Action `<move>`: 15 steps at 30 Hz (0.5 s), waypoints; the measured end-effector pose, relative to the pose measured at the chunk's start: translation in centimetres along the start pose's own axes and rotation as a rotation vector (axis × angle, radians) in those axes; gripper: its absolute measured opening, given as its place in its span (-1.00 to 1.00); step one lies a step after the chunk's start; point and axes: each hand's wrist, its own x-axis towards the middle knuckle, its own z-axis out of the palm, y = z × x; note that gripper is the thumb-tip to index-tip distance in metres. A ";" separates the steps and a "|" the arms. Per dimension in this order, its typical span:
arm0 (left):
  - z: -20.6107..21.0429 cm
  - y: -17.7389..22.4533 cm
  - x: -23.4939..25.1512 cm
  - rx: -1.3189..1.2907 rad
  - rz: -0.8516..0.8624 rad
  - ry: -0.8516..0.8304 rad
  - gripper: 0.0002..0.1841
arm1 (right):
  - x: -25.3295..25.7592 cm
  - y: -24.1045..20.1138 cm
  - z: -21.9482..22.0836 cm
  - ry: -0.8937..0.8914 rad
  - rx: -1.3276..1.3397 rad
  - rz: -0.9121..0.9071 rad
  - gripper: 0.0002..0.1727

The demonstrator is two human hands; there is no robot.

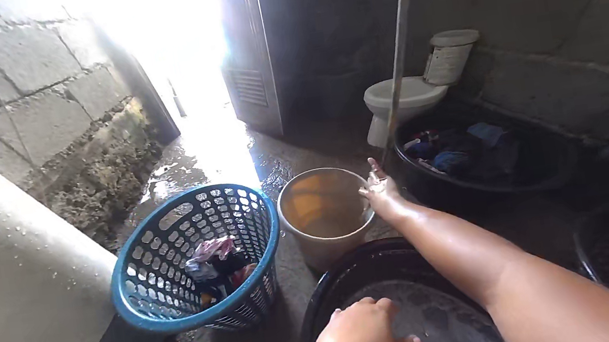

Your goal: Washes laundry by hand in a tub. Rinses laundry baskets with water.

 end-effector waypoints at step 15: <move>1.2 2.7 -0.7 0.052 -0.008 0.063 -0.46 | -20.7 28.0 0.3 -0.507 -0.367 0.556 -0.41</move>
